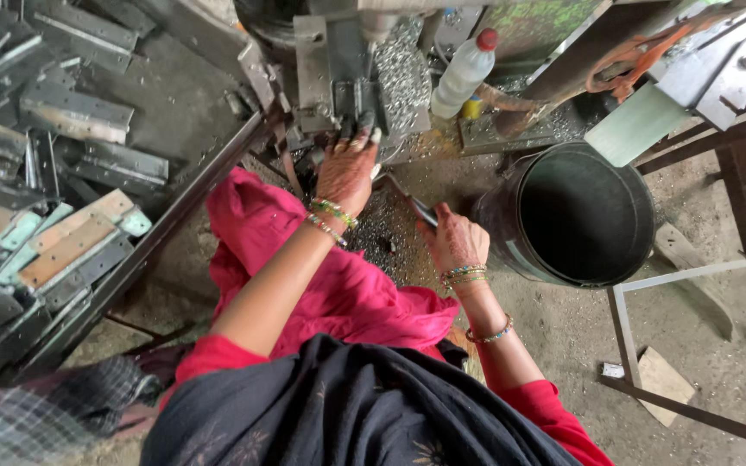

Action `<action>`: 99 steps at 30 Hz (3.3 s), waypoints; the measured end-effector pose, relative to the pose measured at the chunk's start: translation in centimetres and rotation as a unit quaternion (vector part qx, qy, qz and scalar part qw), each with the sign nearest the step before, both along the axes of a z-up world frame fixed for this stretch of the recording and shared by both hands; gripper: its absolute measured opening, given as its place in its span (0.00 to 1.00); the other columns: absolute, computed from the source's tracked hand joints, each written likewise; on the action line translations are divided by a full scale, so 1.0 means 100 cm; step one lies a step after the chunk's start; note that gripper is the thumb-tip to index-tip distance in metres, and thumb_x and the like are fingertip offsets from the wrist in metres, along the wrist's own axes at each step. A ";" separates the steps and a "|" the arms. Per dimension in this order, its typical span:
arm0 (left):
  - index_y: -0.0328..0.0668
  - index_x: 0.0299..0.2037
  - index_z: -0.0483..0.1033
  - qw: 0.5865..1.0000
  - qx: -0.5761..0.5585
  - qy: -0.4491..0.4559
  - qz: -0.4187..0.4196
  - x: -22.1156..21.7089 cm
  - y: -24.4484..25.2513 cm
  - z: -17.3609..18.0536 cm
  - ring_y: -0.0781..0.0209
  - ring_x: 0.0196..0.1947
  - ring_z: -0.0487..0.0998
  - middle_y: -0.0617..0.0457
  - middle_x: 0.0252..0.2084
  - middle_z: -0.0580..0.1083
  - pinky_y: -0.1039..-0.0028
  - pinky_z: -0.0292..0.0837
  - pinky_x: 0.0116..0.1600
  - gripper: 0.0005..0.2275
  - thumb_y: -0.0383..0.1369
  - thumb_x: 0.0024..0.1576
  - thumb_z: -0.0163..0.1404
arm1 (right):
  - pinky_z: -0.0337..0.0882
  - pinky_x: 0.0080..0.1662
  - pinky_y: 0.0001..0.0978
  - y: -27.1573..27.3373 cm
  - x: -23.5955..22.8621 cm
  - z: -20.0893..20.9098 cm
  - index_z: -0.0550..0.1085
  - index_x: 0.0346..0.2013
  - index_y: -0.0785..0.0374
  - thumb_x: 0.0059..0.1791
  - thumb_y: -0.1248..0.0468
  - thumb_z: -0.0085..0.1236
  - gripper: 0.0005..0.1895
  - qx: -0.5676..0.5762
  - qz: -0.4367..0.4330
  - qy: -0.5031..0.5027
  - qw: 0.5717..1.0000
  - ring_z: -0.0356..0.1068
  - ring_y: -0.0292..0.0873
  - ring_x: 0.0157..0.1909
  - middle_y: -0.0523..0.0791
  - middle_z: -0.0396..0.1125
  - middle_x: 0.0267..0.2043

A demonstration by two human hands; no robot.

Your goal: The person repeatedly places small metal pieces onto a grinding machine and operates a lever to process them. They handle the metal pieces one at a time, moving them between the machine and a nearby pile.

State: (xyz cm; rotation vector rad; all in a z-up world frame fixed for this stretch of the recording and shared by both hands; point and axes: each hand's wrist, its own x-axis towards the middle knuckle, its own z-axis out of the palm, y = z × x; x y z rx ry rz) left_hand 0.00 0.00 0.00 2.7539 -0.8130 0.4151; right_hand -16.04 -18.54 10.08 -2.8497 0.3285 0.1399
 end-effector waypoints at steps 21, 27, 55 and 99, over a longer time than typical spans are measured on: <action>0.47 0.38 0.85 0.983 0.137 -0.041 0.117 0.036 -0.016 0.084 0.50 0.62 0.69 0.49 0.48 0.79 0.56 0.58 0.58 0.11 0.36 0.60 0.48 | 0.73 0.37 0.52 -0.025 0.012 -0.116 0.74 0.46 0.58 0.49 0.41 0.56 0.26 0.036 0.002 0.083 0.996 0.75 0.60 0.38 0.54 0.74 0.36; 0.46 0.39 0.84 0.989 0.083 -0.031 0.121 0.036 -0.001 0.069 0.49 0.65 0.66 0.50 0.54 0.77 0.53 0.56 0.60 0.10 0.33 0.57 0.47 | 0.72 0.38 0.53 -0.025 0.016 -0.114 0.74 0.42 0.58 0.50 0.39 0.56 0.26 0.059 0.044 0.074 0.995 0.74 0.59 0.38 0.54 0.74 0.35; 0.39 0.57 0.77 0.992 0.025 -0.008 0.125 0.089 -0.005 0.079 0.46 0.69 0.63 0.47 0.58 0.76 0.40 0.45 0.72 0.17 0.32 0.63 0.39 | 0.72 0.40 0.53 -0.012 0.015 -0.051 0.71 0.43 0.58 0.52 0.45 0.56 0.20 0.035 0.008 0.023 0.999 0.75 0.58 0.40 0.52 0.75 0.34; 0.44 0.61 0.75 0.984 0.109 0.077 0.121 0.009 0.002 0.088 0.44 0.75 0.54 0.50 0.66 0.69 0.33 0.21 0.72 0.19 0.39 0.62 0.43 | 0.72 0.41 0.53 -0.032 0.008 -0.120 0.76 0.44 0.56 0.46 0.38 0.59 0.27 0.038 -0.031 0.078 0.996 0.75 0.60 0.42 0.54 0.75 0.38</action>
